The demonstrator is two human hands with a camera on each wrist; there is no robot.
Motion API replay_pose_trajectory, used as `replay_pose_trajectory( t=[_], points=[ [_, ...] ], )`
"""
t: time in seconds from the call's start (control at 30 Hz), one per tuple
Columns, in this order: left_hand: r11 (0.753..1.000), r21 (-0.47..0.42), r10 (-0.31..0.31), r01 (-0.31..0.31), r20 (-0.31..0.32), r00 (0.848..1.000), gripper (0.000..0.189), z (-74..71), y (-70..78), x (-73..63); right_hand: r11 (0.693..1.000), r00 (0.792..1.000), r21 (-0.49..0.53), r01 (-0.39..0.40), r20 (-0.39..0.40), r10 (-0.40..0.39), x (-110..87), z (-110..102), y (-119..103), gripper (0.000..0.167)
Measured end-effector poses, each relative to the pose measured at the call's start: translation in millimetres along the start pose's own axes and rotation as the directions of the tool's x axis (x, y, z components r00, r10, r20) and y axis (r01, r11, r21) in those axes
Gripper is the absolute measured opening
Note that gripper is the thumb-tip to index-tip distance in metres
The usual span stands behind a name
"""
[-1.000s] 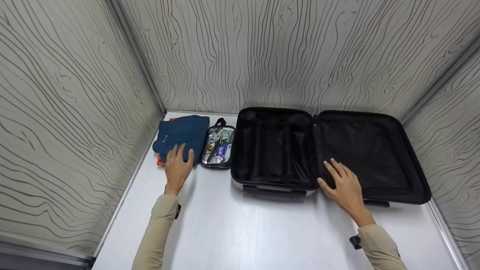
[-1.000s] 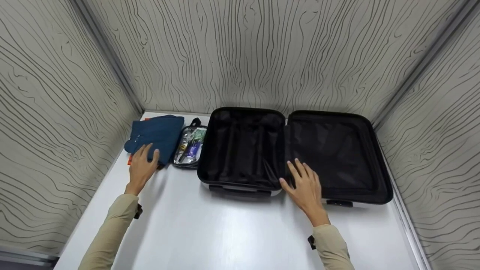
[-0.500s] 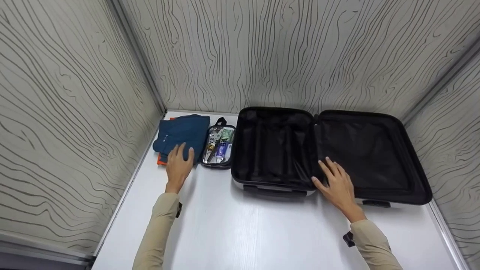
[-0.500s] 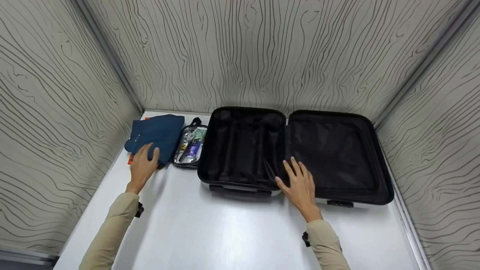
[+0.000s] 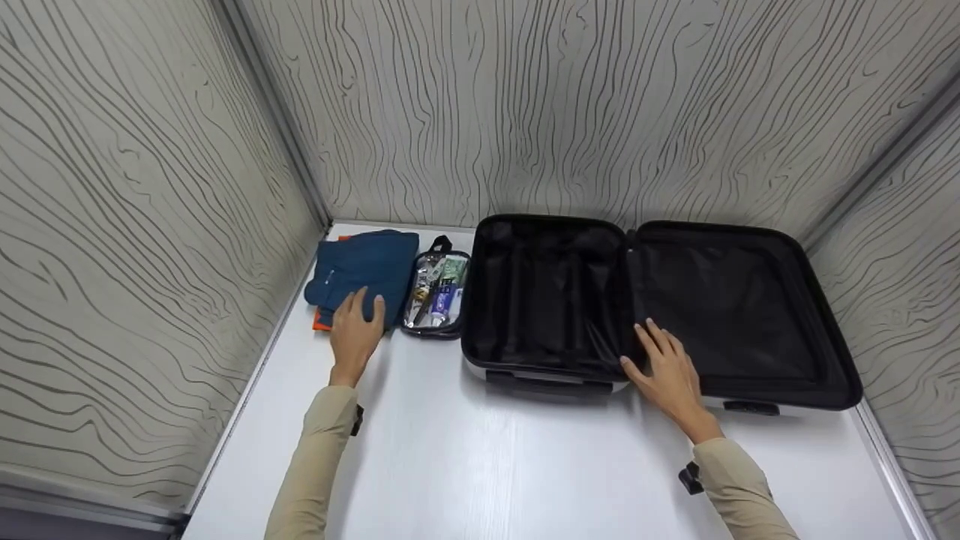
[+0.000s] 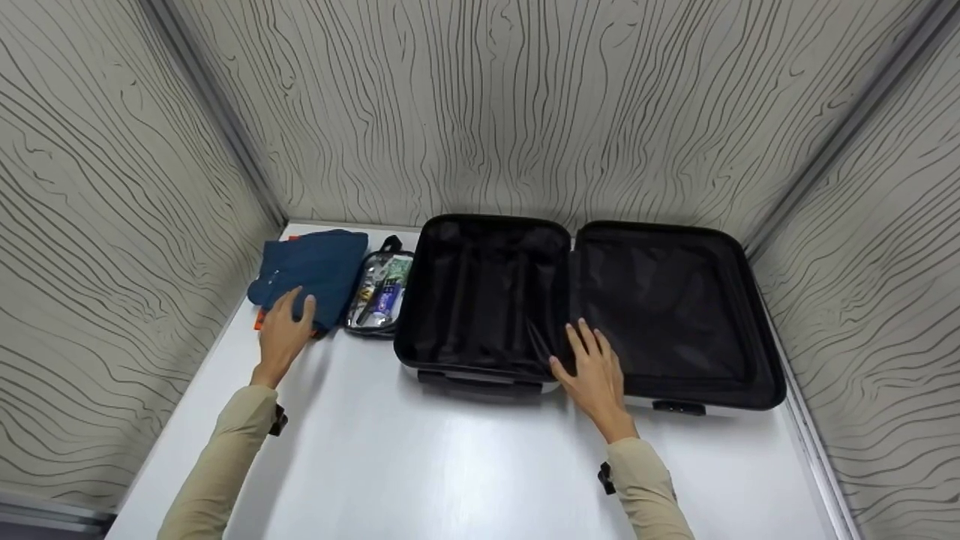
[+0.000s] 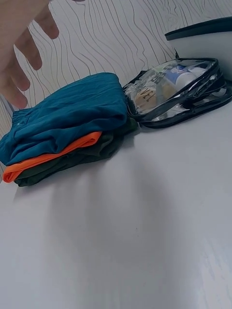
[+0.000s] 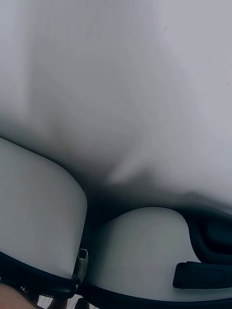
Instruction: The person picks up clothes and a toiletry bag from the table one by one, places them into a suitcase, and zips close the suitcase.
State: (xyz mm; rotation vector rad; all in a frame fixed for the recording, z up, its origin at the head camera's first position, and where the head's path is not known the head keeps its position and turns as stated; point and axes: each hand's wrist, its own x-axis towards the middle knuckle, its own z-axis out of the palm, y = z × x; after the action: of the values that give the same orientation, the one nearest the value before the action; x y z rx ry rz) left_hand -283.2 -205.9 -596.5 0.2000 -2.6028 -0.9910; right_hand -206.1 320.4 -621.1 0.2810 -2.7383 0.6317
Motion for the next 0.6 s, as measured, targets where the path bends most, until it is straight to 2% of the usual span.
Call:
replay_pose_trajectory(
  t=[0.23,0.33,0.47,0.6],
  points=[
    [0.999,-0.016,-0.045,0.045,0.012,0.999,0.057,-0.1,-3.5,-0.3,0.999,0.998,0.025,-0.038,0.044,0.037,-1.2,0,0,0.067],
    [0.993,-0.036,-0.108,0.109,0.023,0.994,0.059,1.4,-6.8,0.4,0.999,0.999,0.026,-0.035,0.034,0.035,-1.9,1,0,0.063],
    [0.976,-0.078,-0.200,0.201,0.020,0.980,0.060,3.0,-13.2,1.5,0.999,0.999,0.024,-0.033,0.023,0.032,-2.2,3,-1,0.058],
    [0.962,-0.109,-0.248,0.250,0.031,0.968,0.062,4.5,-18.7,1.5,0.999,1.000,0.019,-0.026,0.011,0.025,-1.7,3,0,0.057]
  ],
)
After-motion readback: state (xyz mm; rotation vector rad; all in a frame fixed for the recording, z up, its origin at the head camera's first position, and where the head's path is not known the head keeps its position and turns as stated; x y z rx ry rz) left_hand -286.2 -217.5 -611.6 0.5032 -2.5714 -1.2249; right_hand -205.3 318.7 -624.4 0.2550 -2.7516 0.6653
